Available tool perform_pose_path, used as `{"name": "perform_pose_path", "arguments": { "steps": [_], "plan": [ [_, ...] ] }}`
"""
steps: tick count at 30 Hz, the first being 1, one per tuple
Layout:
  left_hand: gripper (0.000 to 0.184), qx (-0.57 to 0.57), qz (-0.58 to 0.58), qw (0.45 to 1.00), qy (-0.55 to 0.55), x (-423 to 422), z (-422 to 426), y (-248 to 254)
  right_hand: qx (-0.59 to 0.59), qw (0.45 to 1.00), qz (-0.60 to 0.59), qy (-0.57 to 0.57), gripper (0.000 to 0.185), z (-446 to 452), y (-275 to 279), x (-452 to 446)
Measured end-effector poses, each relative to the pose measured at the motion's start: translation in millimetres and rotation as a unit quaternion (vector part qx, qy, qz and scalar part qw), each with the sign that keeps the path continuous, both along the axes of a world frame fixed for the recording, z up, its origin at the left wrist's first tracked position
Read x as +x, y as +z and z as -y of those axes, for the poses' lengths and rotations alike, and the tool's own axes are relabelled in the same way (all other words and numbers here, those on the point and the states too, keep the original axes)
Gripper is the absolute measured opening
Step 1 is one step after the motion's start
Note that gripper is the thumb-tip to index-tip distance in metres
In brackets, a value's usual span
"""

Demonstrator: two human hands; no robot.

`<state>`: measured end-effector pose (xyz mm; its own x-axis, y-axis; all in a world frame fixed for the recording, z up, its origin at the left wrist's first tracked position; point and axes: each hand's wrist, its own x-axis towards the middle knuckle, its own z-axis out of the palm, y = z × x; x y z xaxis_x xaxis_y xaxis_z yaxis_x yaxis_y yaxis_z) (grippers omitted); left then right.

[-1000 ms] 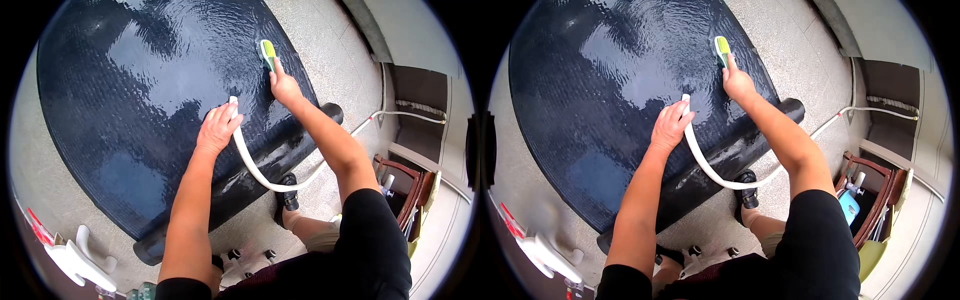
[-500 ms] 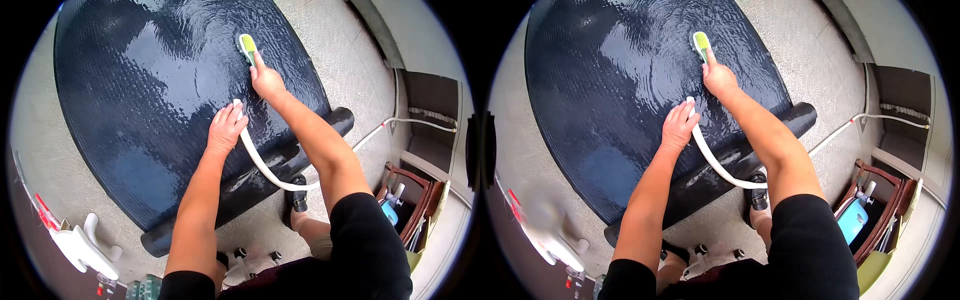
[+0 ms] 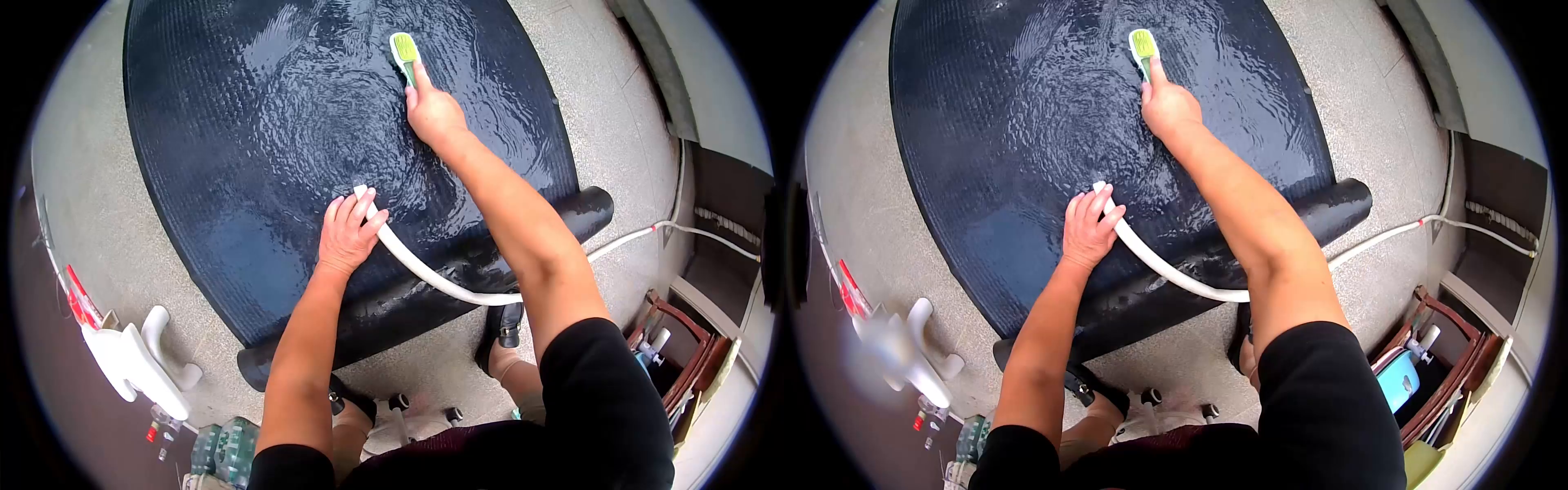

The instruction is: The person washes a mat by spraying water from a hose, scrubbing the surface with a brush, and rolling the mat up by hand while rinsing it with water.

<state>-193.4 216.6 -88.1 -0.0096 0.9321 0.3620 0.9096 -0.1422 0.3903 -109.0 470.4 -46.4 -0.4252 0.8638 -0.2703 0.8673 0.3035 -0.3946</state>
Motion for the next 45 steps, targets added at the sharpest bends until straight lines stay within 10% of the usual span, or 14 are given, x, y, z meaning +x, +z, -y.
{"name": "perform_pose_path", "arguments": {
  "steps": [8, 15, 21, 29, 37, 45],
  "plan": [
    [0.033, 0.054, -0.024, 0.993, 0.106, 4, 5, -13, 0.015, 0.967, 0.051, 0.250, 0.058, 76, 19, 58],
    [0.029, 0.033, -0.029, 0.975, 0.219, 1, 2, -9, -0.019, 0.995, -0.010, 0.092, 0.051, 31, 7, -85],
    [0.025, 0.032, -0.004, 0.952, 0.303, 3, 1, -13, -0.017, 0.939, 0.060, 0.339, 0.060, 82, 25, 0],
    [0.030, 0.020, -0.010, 0.958, 0.286, 2, -2, -7, 0.021, 0.999, 0.040, 0.030, 0.053, -12, 5, -108],
    [0.027, 0.011, -0.004, 0.960, 0.281, 1, -2, -10, -0.022, 0.952, 0.126, 0.276, 0.058, 72, 33, 29],
    [0.028, 0.010, -0.013, 0.962, 0.272, 0, -1, -10, 0.062, 0.994, 0.085, 0.021, 0.052, -68, 7, -45]
  ]
}}
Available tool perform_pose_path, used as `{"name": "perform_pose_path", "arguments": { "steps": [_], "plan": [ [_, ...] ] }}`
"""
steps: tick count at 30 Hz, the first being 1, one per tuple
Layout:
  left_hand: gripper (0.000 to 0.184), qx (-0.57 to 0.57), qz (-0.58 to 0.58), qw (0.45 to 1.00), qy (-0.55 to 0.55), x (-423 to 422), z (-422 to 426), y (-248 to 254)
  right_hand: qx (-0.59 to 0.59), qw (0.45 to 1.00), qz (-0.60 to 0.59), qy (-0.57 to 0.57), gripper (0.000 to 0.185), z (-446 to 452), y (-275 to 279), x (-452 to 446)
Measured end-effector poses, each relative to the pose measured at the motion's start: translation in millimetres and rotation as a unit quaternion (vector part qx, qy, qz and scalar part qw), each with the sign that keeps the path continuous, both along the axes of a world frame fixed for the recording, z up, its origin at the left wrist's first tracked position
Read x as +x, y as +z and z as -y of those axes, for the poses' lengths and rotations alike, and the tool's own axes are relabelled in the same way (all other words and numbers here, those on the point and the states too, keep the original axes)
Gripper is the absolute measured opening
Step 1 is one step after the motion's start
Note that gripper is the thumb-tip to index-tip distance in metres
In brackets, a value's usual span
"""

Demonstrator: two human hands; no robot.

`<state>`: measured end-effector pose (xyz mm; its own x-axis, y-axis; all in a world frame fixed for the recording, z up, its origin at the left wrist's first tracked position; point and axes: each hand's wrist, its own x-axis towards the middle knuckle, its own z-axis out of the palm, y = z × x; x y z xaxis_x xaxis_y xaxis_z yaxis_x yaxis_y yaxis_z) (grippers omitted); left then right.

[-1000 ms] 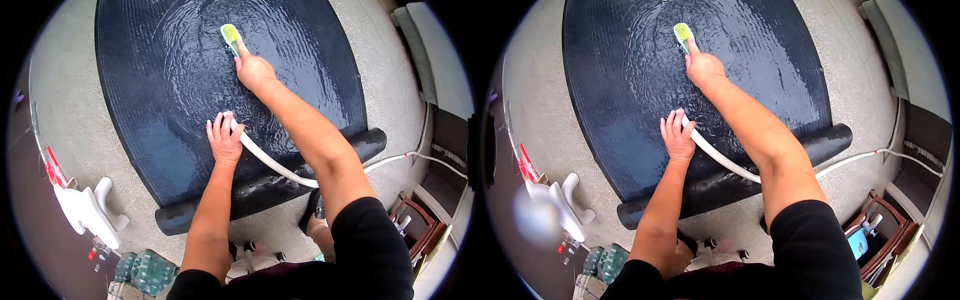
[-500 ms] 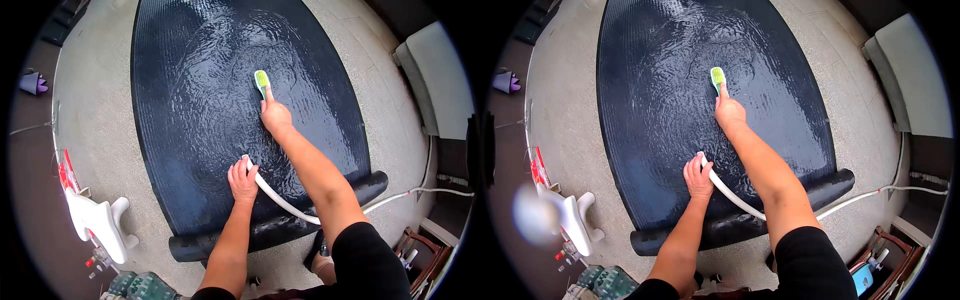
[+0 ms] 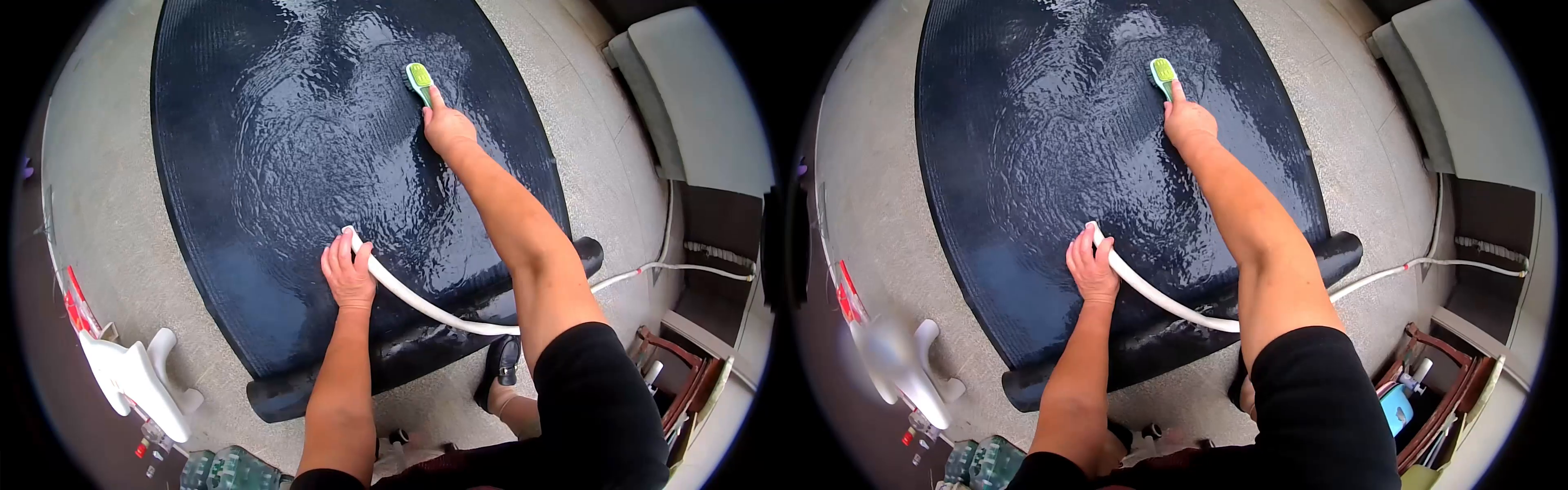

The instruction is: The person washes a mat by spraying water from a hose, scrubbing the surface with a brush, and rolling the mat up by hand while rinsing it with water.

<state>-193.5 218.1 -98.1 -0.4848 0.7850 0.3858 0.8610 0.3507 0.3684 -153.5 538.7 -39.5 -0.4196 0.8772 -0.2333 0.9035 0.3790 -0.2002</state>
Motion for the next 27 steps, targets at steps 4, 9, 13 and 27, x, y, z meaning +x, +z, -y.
{"name": "perform_pose_path", "arguments": {
  "steps": [4, 9, 13, 27],
  "plan": [
    [0.028, 0.010, -0.001, 1.000, 0.000, 0, -1, -2, -0.093, 0.991, 0.059, 0.077, 0.056, 78, 15, 85],
    [0.037, -0.009, -0.012, 1.000, -0.024, -1, 2, -4, -0.081, 0.982, 0.147, 0.084, 0.056, 67, 34, 149],
    [0.059, -0.022, 0.038, 0.998, -0.051, 1, -2, 7, 0.029, 0.998, 0.040, -0.030, 0.051, -55, -10, 76],
    [0.074, -0.072, 0.036, 0.990, -0.114, 0, -6, 12, 0.001, 0.995, 0.090, -0.038, 0.055, -15, -4, 188]
  ]
}}
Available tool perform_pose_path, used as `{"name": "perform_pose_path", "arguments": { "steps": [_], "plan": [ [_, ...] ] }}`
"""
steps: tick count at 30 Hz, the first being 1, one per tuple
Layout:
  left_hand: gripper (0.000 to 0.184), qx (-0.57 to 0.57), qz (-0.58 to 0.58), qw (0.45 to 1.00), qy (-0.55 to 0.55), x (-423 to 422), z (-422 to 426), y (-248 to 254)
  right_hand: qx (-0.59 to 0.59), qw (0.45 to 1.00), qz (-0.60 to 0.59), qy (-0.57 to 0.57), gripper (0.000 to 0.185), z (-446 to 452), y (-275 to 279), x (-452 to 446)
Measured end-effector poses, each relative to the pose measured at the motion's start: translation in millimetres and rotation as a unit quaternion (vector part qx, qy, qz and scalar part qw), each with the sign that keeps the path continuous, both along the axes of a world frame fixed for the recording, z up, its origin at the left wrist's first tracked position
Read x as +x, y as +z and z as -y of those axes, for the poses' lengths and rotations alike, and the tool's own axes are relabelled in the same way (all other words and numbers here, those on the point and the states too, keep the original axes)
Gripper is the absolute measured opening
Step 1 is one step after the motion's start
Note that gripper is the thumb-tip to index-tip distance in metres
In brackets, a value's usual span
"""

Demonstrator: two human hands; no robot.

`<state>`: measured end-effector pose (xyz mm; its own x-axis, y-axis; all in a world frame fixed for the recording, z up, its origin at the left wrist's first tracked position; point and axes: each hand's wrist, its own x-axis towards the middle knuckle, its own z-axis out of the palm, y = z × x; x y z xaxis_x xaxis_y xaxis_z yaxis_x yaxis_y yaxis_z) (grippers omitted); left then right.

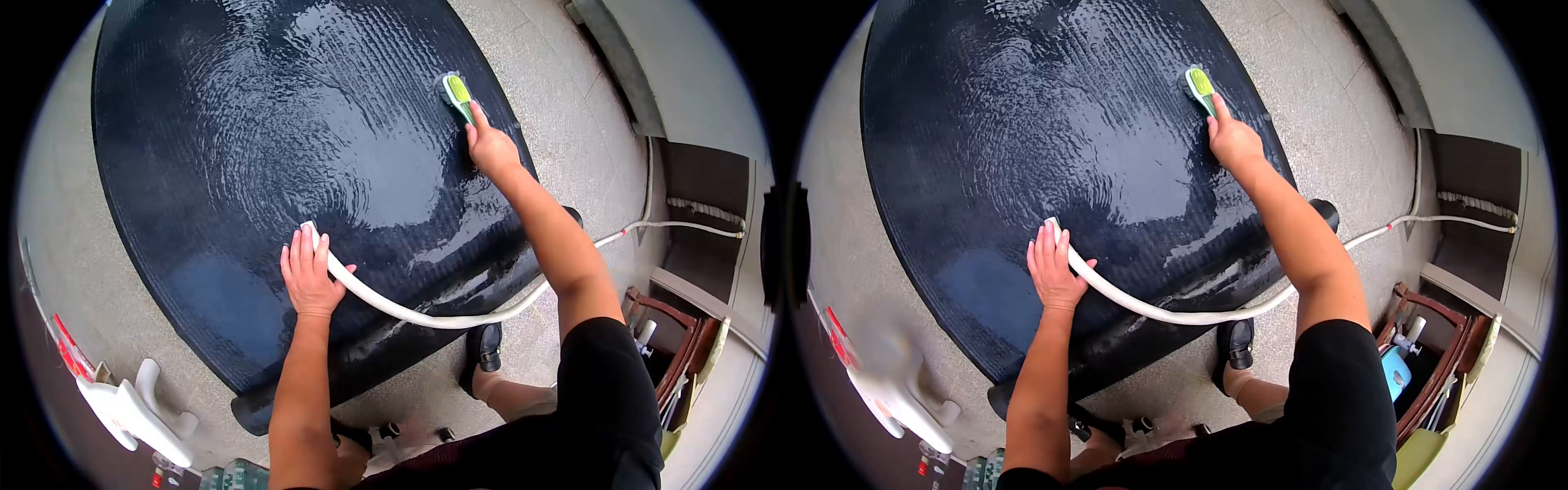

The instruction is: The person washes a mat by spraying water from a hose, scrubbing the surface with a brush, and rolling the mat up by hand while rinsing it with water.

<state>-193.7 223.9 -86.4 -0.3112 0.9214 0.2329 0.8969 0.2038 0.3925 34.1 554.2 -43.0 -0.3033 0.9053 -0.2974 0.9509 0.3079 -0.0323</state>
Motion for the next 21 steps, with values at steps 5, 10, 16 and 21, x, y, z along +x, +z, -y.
{"name": "perform_pose_path", "arguments": {
  "steps": [5, 10, 16, 21],
  "plan": [
    [0.075, -0.013, 0.000, 1.000, -0.012, 0, 4, 2, 0.012, 0.998, -0.019, -0.055, 0.051, -94, -6, -73],
    [0.073, -0.016, -0.006, 0.999, -0.033, -2, 2, 0, -0.022, 0.999, -0.038, -0.014, 0.058, -7, -3, 34],
    [0.070, -0.007, 0.006, 0.997, -0.075, -1, 4, -8, -0.006, 0.998, 0.033, -0.048, 0.057, -34, 3, 25],
    [0.059, -0.012, -0.033, 0.998, -0.049, 1, 3, -5, 0.008, 0.982, -0.095, -0.166, 0.058, -112, -21, -73]
  ]
}}
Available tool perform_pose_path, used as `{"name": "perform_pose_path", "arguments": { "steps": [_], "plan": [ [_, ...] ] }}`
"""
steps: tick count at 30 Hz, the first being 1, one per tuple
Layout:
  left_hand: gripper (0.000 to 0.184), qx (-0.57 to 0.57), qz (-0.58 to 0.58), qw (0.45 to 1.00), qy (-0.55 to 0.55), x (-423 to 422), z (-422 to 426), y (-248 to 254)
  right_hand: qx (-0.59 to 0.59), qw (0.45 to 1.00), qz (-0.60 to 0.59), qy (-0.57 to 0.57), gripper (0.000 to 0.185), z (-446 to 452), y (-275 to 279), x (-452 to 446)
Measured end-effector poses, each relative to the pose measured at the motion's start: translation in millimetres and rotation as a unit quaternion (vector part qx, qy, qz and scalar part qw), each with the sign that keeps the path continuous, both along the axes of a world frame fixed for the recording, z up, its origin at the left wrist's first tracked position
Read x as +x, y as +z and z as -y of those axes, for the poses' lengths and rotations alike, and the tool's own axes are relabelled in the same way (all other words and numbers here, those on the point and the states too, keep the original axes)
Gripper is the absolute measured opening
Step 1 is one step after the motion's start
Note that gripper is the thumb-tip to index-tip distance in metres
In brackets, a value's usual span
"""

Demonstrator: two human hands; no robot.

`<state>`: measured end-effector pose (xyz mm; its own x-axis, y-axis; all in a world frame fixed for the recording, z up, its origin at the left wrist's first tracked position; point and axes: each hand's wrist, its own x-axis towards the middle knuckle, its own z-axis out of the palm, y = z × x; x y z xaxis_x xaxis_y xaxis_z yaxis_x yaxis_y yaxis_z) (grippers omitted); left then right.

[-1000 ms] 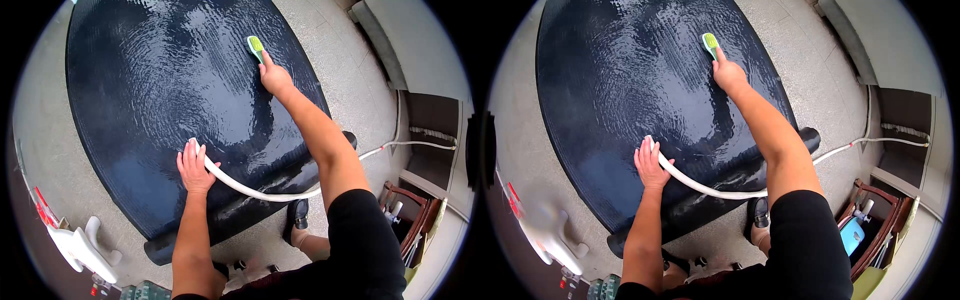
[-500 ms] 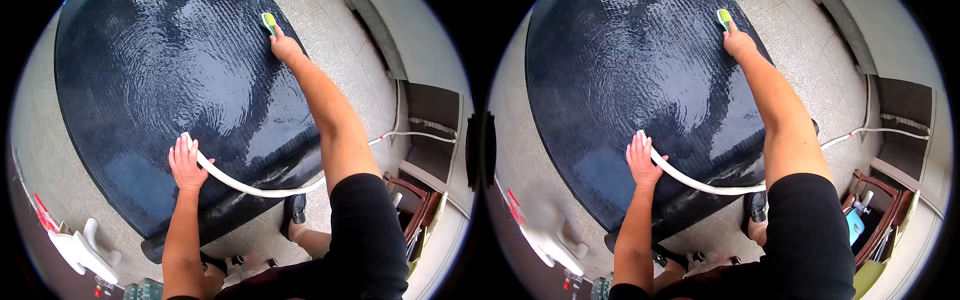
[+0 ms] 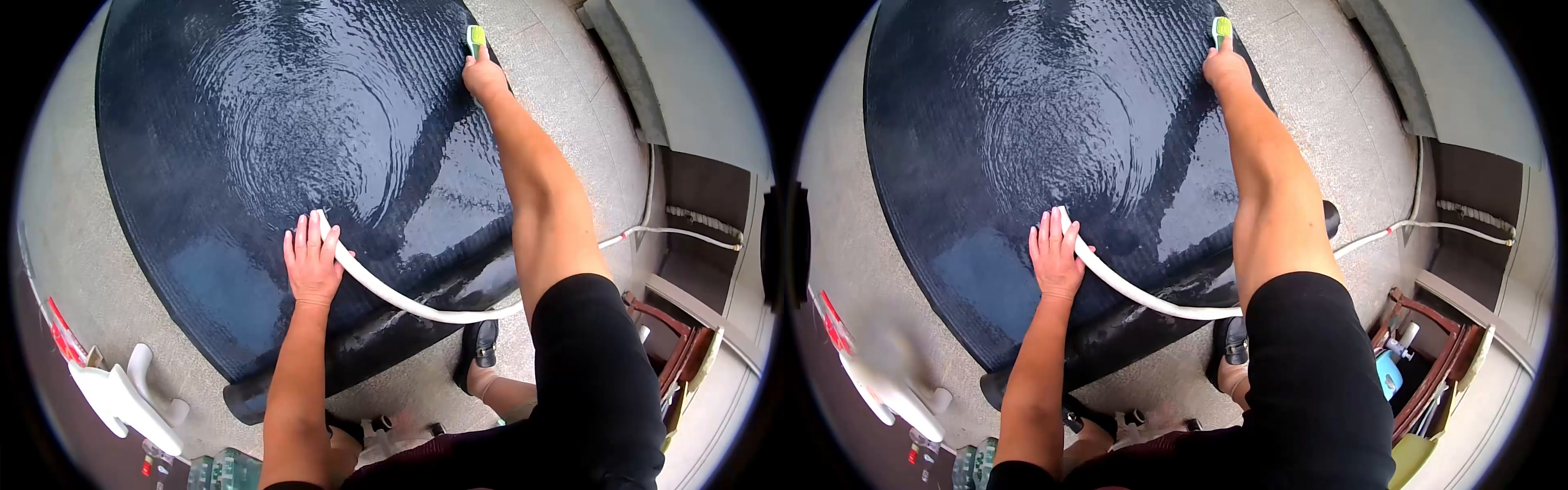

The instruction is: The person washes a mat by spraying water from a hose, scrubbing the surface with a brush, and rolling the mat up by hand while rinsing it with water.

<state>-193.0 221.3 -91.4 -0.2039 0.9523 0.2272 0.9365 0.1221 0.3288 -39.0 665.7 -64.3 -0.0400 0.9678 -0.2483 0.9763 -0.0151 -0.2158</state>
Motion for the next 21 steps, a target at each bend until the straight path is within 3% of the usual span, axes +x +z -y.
{"name": "perform_pose_path", "arguments": {
  "steps": [1, 2, 3, 8, 12, 16, 18, 21],
  "plan": [
    [0.051, 0.023, -0.015, 0.999, 0.034, 2, 2, -1, 0.006, 0.998, -0.052, -0.029, 0.060, 19, -4, -9],
    [0.044, 0.052, -0.034, 0.995, 0.073, 2, 1, -4, 0.054, 0.997, -0.046, 0.018, 0.061, 42, -12, -10],
    [0.035, 0.060, -0.028, 0.993, 0.102, 3, 2, -8, 0.025, 0.998, -0.038, 0.046, 0.061, 74, -4, -11],
    [0.037, 0.068, -0.017, 0.984, 0.162, 2, 3, -6, -0.048, 0.962, -0.052, 0.263, 0.063, 228, 17, -4],
    [0.034, 0.068, 0.011, 0.986, 0.153, 2, 2, -6, -0.048, 0.914, -0.039, 0.402, 0.056, 241, 21, -90],
    [0.035, 0.070, 0.010, 0.986, 0.151, 3, 1, -7, -0.056, 0.920, -0.121, 0.369, 0.047, 215, 21, -200],
    [0.036, 0.067, 0.016, 0.987, 0.146, 3, -1, -4, -0.078, 0.916, -0.159, 0.361, 0.047, 237, 27, -199],
    [0.046, 0.064, 0.003, 0.988, 0.144, 2, 3, -13, -0.183, 0.859, -0.082, 0.471, 0.050, 284, 51, -155]
  ]
}}
